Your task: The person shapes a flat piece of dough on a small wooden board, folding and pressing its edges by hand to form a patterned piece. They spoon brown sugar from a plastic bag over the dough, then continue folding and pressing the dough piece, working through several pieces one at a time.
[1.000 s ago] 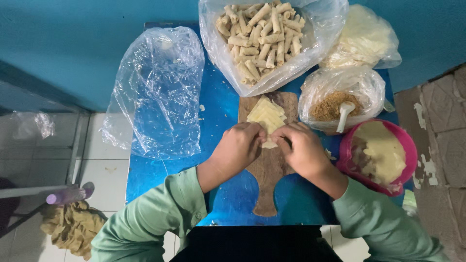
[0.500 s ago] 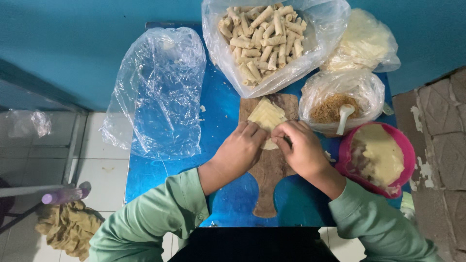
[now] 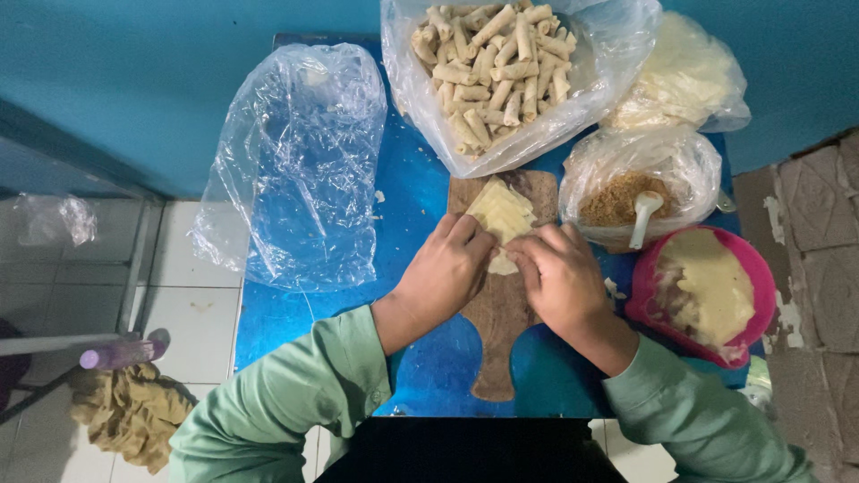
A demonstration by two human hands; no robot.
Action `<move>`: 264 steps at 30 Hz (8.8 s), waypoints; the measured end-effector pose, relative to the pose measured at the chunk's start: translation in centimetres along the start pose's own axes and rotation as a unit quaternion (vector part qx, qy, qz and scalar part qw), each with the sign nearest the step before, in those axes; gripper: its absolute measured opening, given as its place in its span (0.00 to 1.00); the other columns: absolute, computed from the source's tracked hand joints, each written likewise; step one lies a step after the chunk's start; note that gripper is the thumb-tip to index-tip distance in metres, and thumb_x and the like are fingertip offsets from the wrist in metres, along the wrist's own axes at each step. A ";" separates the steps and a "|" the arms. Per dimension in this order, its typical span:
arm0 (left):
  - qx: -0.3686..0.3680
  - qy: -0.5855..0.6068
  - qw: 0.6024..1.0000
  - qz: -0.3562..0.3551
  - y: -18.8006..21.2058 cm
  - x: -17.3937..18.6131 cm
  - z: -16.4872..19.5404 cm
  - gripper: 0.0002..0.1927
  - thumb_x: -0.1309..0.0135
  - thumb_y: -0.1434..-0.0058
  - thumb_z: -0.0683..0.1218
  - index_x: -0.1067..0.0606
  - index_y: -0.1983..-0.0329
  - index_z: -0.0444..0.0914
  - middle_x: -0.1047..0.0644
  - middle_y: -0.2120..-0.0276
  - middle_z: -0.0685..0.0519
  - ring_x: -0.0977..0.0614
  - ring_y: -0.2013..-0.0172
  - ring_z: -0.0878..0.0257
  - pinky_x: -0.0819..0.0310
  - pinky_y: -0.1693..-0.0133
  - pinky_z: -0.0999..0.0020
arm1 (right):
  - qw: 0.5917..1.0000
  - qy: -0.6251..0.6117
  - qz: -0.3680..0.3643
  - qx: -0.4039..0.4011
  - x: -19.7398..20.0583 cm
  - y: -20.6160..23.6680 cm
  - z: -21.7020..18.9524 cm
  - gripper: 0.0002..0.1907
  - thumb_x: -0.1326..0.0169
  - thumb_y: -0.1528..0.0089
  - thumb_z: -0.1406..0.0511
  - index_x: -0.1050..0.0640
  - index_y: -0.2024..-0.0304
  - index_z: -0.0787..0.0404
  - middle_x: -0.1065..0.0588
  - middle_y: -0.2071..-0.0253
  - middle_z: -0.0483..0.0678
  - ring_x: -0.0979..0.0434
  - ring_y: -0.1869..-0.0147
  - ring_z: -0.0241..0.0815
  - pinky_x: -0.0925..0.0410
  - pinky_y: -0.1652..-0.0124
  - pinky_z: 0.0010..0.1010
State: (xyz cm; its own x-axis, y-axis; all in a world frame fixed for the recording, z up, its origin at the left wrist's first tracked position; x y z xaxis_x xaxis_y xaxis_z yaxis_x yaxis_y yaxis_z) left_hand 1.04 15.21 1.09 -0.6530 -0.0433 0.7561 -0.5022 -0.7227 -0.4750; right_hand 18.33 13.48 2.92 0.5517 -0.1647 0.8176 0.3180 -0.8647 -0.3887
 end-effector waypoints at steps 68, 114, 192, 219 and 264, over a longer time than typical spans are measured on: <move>0.270 -0.055 0.960 0.054 -3.0 -4.1 -5.6 0.13 0.44 0.40 0.47 0.25 0.55 0.36 0.20 0.59 0.41 0.18 0.56 0.43 0.23 0.56 0.51 | 0.989 0.114 -0.040 0.087 9.0 -0.4 6.9 0.16 0.39 0.43 0.63 0.17 0.53 0.57 0.23 0.61 0.51 0.27 0.54 0.57 0.33 0.50 0.42; 0.195 0.106 0.970 0.100 0.0 -2.1 -1.9 0.11 0.46 0.38 0.40 0.33 0.55 0.34 0.22 0.61 0.35 0.21 0.60 0.34 0.26 0.62 0.44 | 0.861 -0.404 0.147 -0.271 9.7 3.0 14.1 0.09 0.48 0.28 0.67 0.20 0.51 0.67 0.23 0.66 0.43 0.34 0.69 0.26 0.41 0.68 0.17; 0.085 0.047 0.995 -0.013 2.8 0.9 4.3 0.19 0.43 0.49 0.37 0.29 0.53 0.37 0.26 0.60 0.45 0.24 0.56 0.45 0.28 0.56 0.54 | 0.945 -0.305 -0.063 -0.100 0.0 4.1 0.9 0.13 0.46 0.35 0.74 0.34 0.51 0.65 0.20 0.60 0.48 0.17 0.55 0.35 0.26 0.56 0.26; 0.103 0.013 0.994 -0.033 3.6 1.2 5.5 0.10 0.46 0.34 0.46 0.26 0.58 0.34 0.26 0.63 0.45 0.23 0.58 0.47 0.26 0.58 0.55 | 0.990 -0.052 -0.108 0.081 2.9 1.2 -2.4 0.07 0.39 0.43 0.68 0.22 0.64 0.63 0.25 0.63 0.51 0.27 0.57 0.54 0.33 0.55 0.40; 0.129 0.083 0.988 -0.013 3.1 1.6 3.2 0.08 0.44 0.37 0.41 0.26 0.58 0.32 0.24 0.64 0.42 0.23 0.60 0.43 0.28 0.56 0.52 | 0.990 -0.081 -0.062 0.100 2.3 0.1 -3.5 0.07 0.43 0.39 0.72 0.22 0.58 0.65 0.24 0.59 0.52 0.27 0.55 0.54 0.33 0.55 0.40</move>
State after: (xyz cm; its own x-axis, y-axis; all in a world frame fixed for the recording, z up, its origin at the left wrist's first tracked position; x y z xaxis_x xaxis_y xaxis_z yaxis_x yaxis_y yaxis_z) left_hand 0.25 10.69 2.23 -0.7368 0.0752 0.6719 -0.3720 -0.8749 -0.3101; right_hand 16.94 11.37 6.21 0.6100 0.0299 0.7919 0.5287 -0.7597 -0.3786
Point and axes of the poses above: each hand's wrist, its own y-axis away from the middle knuckle, its own x-axis out of the back of the hand, z = x × y, the point moved 3 cm from there along -y, towards the middle knuckle
